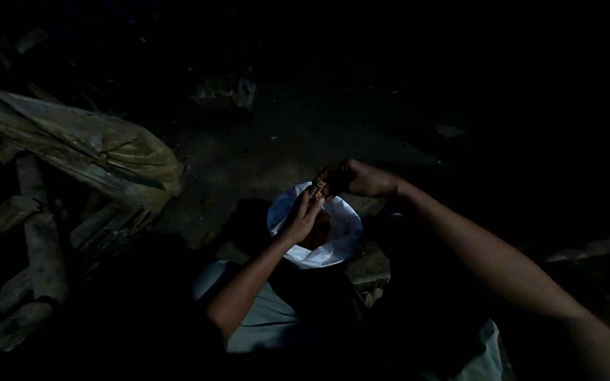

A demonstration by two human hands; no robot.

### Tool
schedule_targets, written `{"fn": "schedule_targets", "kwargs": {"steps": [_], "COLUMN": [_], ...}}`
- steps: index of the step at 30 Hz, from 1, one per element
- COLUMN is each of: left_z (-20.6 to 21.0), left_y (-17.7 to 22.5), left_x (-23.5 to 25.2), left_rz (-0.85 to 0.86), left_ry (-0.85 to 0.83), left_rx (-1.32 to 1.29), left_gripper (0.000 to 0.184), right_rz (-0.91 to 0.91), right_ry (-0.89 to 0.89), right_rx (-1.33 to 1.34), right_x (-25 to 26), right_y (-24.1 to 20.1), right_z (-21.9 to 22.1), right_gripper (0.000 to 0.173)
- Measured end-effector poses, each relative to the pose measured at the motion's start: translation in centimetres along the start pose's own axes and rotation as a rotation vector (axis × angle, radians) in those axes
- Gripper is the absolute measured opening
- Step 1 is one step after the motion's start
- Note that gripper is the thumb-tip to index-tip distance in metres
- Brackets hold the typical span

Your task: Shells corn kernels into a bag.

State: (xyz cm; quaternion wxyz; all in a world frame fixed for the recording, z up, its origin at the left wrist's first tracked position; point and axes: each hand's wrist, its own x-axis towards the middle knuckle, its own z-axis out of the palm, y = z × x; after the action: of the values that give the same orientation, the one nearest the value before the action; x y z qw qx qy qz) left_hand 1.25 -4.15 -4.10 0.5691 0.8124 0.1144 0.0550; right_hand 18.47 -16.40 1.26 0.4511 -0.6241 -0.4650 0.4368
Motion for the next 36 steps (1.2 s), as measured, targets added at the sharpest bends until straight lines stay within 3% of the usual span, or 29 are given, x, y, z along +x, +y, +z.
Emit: {"fn": "schedule_targets", "kwargs": {"steps": [15, 25, 30, 36], "left_z": [0.1, 0.3, 0.4, 0.4], "left_y": [0.1, -0.3, -1.5, 0.2], "left_x": [-0.4, 0.0, 0.2, -0.2], "left_rz": [-0.005, -0.005, 0.021, -0.038], "left_ry": [0.025, 0.028, 0.027, 0.064], "left_rx": [-0.061, 0.047, -0.04, -0.027], "left_gripper": [0.049, 0.043, 0.049, 0.048], "right_rz": [-0.01, 0.008, 0.01, -0.012], "right_ry": [-0.009, -0.006, -0.013, -0.013], "right_rx": [-0.024, 0.005, -0.017, -0.048], "right_x": [0.1, 0.0, 0.1, 0.2], "right_y": [0.1, -0.1, 0.0, -0.1], "right_z": [0.1, 0.4, 0.3, 0.4], "right_gripper": [0.016, 0.016, 0.016, 0.015]}}
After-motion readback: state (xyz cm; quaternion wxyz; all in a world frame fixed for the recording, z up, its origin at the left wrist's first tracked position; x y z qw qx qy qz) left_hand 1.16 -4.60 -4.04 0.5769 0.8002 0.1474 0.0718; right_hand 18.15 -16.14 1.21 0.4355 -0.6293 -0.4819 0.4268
